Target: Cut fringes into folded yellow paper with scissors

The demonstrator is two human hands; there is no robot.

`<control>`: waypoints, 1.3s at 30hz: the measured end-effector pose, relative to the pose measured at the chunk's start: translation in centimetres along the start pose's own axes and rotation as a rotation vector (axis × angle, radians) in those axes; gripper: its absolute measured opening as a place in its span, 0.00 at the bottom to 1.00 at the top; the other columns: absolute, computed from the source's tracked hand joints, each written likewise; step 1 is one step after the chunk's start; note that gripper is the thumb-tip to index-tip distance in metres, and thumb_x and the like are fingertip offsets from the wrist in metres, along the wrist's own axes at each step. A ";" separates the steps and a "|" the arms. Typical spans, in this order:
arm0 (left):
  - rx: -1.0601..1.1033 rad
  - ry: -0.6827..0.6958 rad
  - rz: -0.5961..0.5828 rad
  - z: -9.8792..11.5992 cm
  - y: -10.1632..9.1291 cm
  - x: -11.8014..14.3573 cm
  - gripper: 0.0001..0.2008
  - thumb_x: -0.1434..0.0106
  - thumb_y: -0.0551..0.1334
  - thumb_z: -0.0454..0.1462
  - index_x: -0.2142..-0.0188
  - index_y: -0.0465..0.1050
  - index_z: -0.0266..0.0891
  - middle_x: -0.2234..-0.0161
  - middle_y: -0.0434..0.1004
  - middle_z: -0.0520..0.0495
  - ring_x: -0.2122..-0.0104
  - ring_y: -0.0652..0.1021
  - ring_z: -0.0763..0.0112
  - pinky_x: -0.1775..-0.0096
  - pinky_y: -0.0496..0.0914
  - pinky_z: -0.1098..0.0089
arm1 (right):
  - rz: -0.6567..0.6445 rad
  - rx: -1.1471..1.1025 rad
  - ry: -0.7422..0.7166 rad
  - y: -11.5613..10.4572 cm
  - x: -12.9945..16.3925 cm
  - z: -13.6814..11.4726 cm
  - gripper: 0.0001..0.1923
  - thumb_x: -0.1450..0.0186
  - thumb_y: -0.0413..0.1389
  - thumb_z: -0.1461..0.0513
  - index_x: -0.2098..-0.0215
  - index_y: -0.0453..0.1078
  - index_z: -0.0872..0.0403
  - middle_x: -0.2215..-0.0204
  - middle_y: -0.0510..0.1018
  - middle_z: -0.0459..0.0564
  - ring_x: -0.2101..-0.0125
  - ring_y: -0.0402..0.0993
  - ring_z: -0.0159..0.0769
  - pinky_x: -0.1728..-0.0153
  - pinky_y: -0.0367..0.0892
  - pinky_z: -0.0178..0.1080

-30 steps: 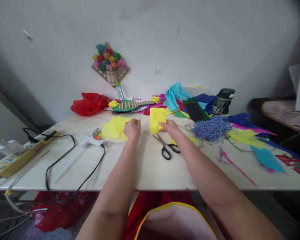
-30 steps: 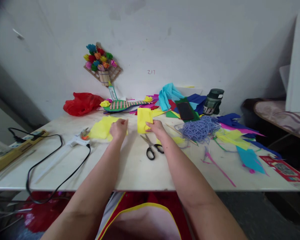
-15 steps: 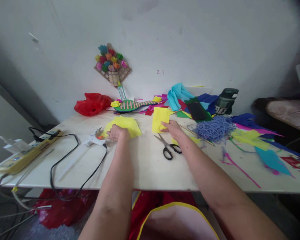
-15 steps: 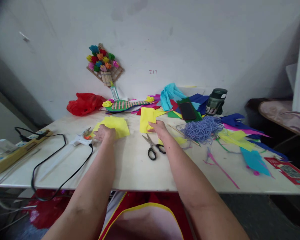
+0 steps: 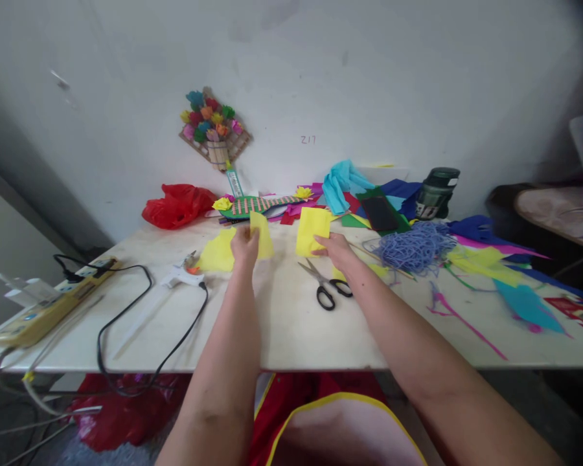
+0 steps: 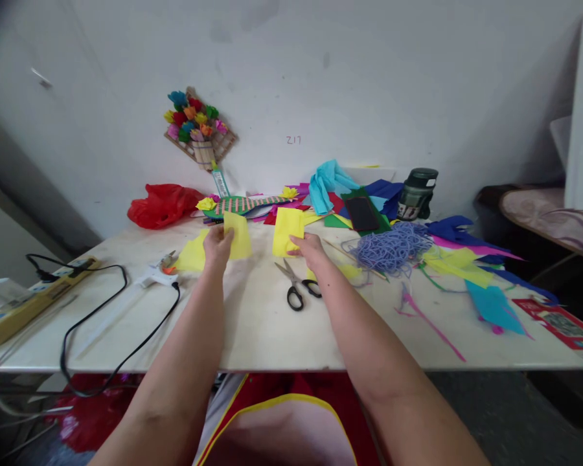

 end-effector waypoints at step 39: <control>0.775 -0.312 -0.297 -1.9 8.7 4.5 0.16 0.62 0.69 0.41 0.77 0.66 0.37 0.81 0.71 0.53 0.79 0.73 0.72 0.76 0.65 0.73 | -0.264 -0.036 0.154 2.8 0.1 2.4 0.10 0.50 0.50 0.70 0.72 0.71 0.59 0.81 0.77 0.48 0.78 0.73 0.33 0.76 0.68 0.34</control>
Point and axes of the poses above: each hand's wrist, its own x-axis away from the middle knuckle, its own y-axis out of the palm, z = x × y, the point moved 9 cm from there along -x, towards the middle knuckle
